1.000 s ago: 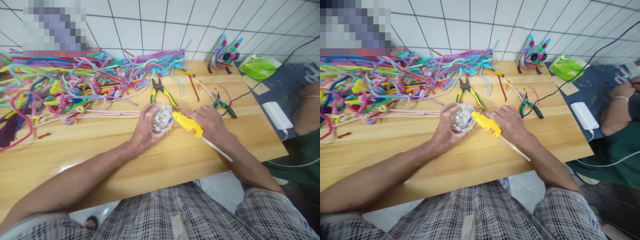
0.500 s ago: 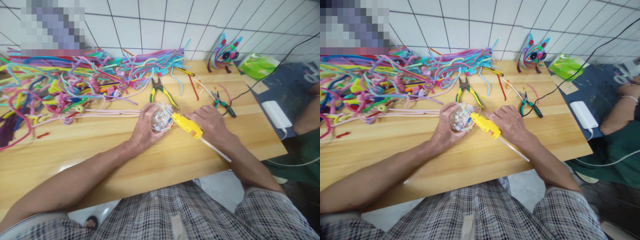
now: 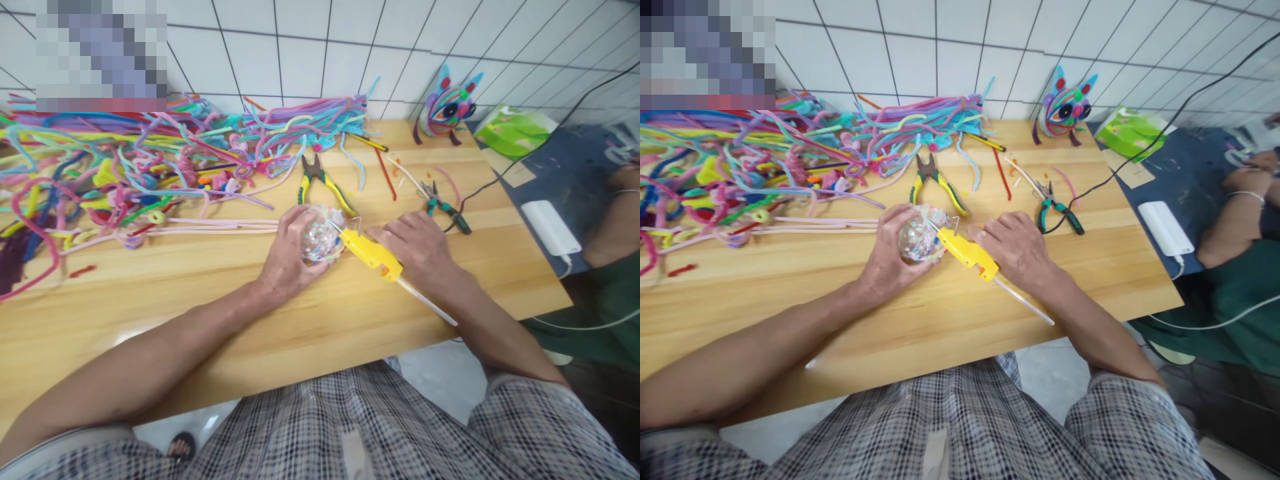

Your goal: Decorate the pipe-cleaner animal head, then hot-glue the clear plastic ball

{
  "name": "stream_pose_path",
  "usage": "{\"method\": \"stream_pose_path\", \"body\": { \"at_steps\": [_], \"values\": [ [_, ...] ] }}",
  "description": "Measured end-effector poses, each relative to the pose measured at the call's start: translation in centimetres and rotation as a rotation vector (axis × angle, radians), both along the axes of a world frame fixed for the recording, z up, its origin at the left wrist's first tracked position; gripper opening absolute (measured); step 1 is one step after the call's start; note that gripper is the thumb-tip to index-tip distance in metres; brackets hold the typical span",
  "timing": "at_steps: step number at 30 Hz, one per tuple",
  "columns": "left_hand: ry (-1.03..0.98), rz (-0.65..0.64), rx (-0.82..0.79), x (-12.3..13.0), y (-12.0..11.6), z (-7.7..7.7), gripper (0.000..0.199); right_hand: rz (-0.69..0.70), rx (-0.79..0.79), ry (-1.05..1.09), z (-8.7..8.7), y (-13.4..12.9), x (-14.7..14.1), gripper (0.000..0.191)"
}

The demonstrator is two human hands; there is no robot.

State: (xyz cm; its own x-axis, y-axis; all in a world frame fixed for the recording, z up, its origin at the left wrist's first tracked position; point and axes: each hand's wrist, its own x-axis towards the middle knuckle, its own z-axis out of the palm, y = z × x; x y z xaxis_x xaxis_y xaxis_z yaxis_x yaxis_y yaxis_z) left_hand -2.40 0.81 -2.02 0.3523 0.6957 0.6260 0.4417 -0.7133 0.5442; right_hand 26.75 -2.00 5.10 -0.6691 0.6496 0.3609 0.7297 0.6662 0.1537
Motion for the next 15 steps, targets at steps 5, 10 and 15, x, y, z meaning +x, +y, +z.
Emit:
{"method": "stream_pose_path", "body": {
  "at_steps": [5,10,15],
  "values": [
    [-0.013,-0.001,0.003,0.03,-0.02,-0.08,0.103,-0.019,-0.014,0.032,-0.29,-0.06,0.13,0.036],
    [-0.014,0.005,-0.014,0.12,0.0,-0.22,0.103,-0.067,-0.066,0.008,-0.24,-0.01,0.31,0.037],
    [-0.007,0.006,-0.004,0.09,0.04,-0.2,0.103,-0.042,-0.064,0.011,-0.36,-0.04,0.34,0.037]
  ]
}}
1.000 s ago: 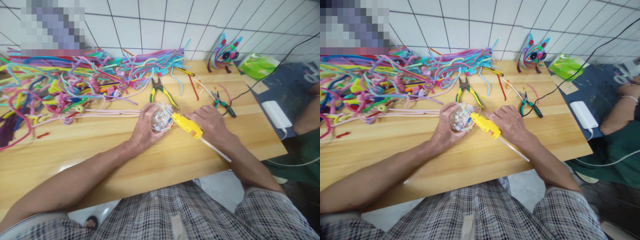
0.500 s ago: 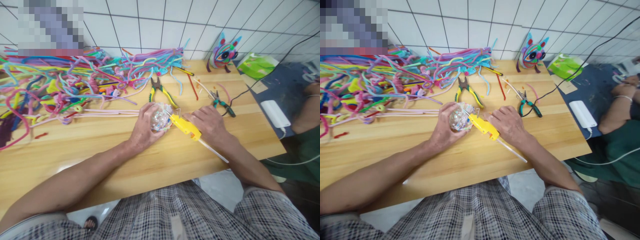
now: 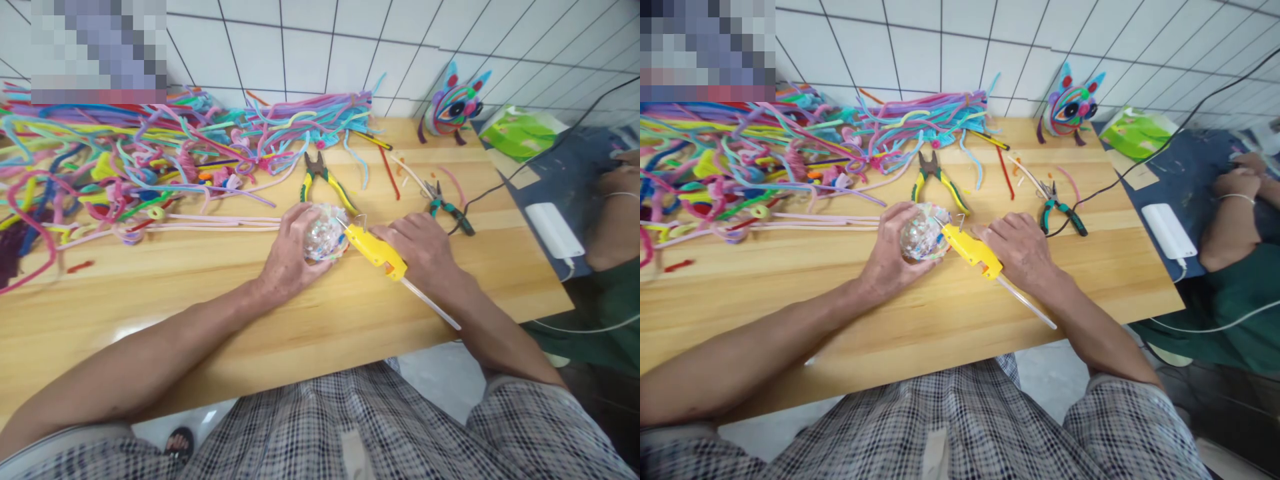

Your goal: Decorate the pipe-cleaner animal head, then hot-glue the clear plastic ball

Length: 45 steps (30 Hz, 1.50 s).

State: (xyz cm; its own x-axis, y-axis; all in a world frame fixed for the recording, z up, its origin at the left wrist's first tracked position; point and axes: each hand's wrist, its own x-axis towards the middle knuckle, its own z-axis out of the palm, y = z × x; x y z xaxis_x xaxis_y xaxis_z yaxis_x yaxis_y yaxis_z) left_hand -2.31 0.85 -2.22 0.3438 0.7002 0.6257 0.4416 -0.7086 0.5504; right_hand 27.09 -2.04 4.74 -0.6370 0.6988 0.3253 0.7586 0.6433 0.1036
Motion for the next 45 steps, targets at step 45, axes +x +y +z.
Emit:
{"method": "stream_pose_path", "body": {
  "at_steps": [45],
  "values": [
    [-0.013,-0.008,0.011,0.03,0.02,-0.16,0.101,0.053,0.182,-0.091,0.15,-0.38,-0.18,0.039]
  ]
}}
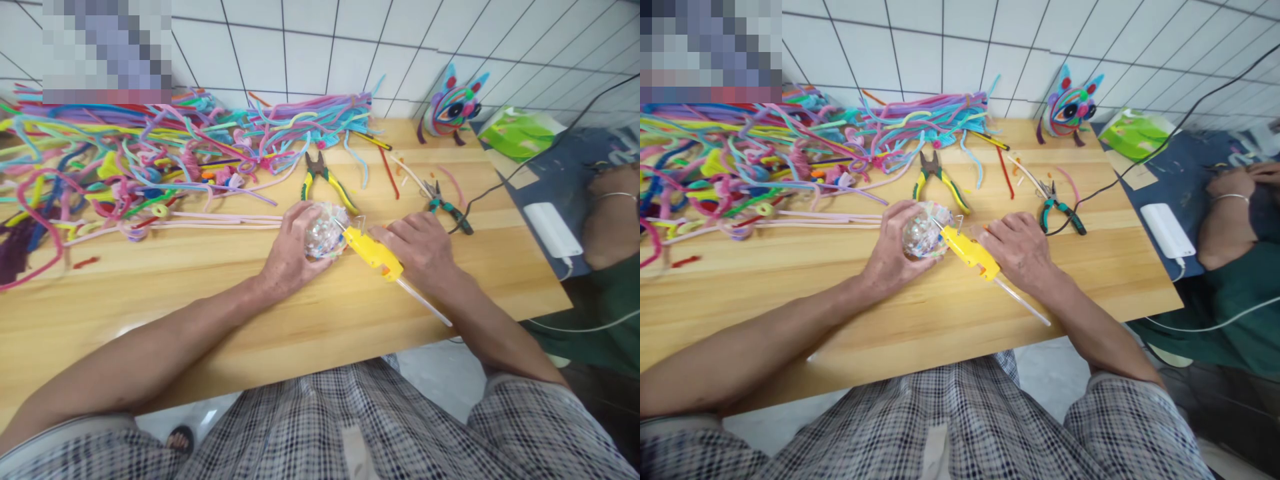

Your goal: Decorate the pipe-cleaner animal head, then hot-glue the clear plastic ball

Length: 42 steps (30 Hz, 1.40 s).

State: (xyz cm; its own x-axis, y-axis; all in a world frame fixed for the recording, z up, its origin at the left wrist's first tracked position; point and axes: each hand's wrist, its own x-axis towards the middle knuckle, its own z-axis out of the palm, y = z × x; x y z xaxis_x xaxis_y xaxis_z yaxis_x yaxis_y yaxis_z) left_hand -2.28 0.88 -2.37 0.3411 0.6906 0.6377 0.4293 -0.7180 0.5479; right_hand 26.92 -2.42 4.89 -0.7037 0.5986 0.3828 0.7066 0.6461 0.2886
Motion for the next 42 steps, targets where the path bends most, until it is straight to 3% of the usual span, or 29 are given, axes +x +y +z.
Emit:
{"method": "stream_pose_path", "body": {
  "at_steps": [8,17,22,38,42],
  "values": [
    [0.004,-0.001,0.007,-0.02,0.05,0.03,0.102,-0.018,0.007,-0.017,0.06,-0.09,0.01,0.03],
    [0.01,0.004,0.0,0.05,0.05,0.08,0.103,-0.014,-0.052,0.046,-0.12,0.02,0.25,0.038],
    [0.018,-0.001,-0.013,0.01,-0.01,0.2,0.099,-0.062,-0.102,0.023,0.05,-0.08,0.22,0.033],
    [0.001,-0.004,-0.012,-0.01,0.07,0.01,0.097,-0.001,0.017,0.025,0.27,-0.29,-0.15,0.035],
    [0.004,-0.005,-0.019,0.0,0.05,0.05,0.099,-0.041,-0.052,0.017,0.28,-0.41,-0.07,0.034]
  ]
}}
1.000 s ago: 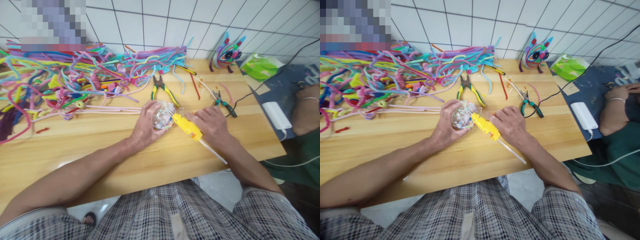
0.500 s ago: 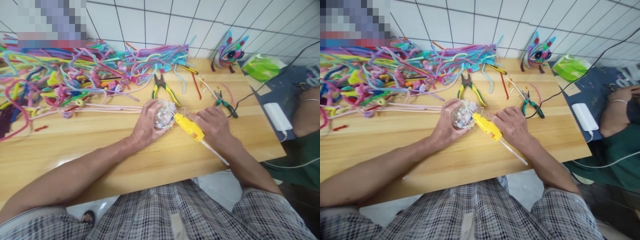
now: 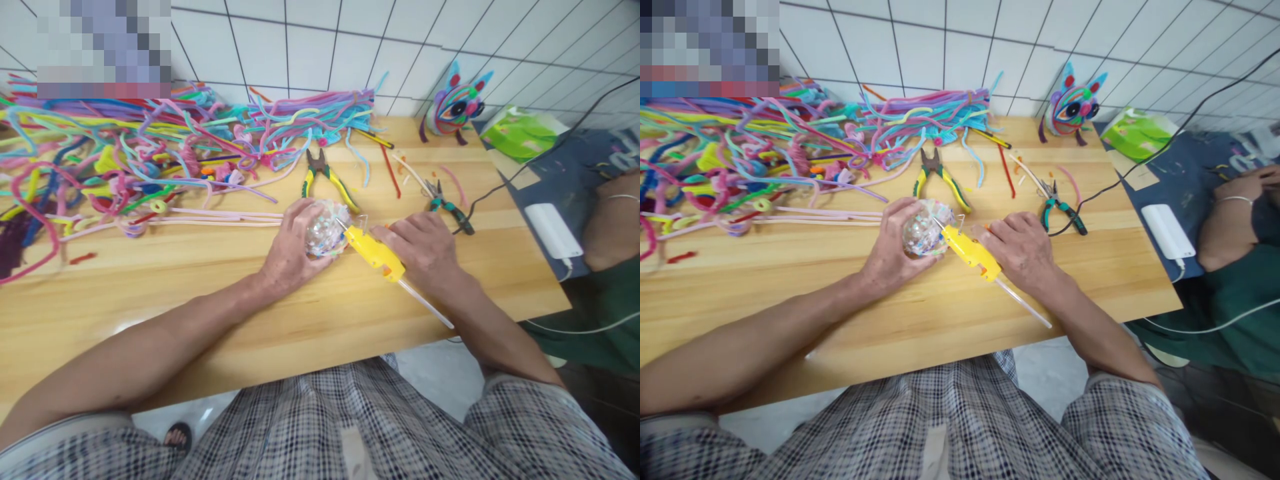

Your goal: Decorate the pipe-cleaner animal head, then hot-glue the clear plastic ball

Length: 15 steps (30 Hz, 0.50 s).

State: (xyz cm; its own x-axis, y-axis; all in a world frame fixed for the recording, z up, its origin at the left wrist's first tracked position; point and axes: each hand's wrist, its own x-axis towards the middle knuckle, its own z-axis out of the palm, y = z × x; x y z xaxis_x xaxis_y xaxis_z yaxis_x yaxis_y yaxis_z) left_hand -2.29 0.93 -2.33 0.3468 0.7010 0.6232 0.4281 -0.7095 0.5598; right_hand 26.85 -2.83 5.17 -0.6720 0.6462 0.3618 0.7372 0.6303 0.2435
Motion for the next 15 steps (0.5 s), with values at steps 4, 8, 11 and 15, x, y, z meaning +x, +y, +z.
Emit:
{"method": "stream_pose_path", "body": {
  "at_steps": [4,8,11,15],
  "values": [
    [0.024,0.009,-0.007,-0.02,-0.01,0.06,0.099,-0.031,-0.051,0.006,-0.08,-0.05,0.13,0.038],
    [0.034,0.014,-0.011,-0.04,-0.04,0.11,0.099,0.003,-0.001,-0.004,0.03,-0.04,0.01,0.037],
    [0.034,0.02,-0.003,-0.05,-0.02,0.08,0.098,0.009,0.024,-0.01,0.11,-0.07,-0.15,0.036],
    [0.025,0.008,0.015,-0.06,0.05,0.01,0.097,-0.012,0.01,-0.051,0.1,-0.21,-0.38,0.036]
  ]
}}
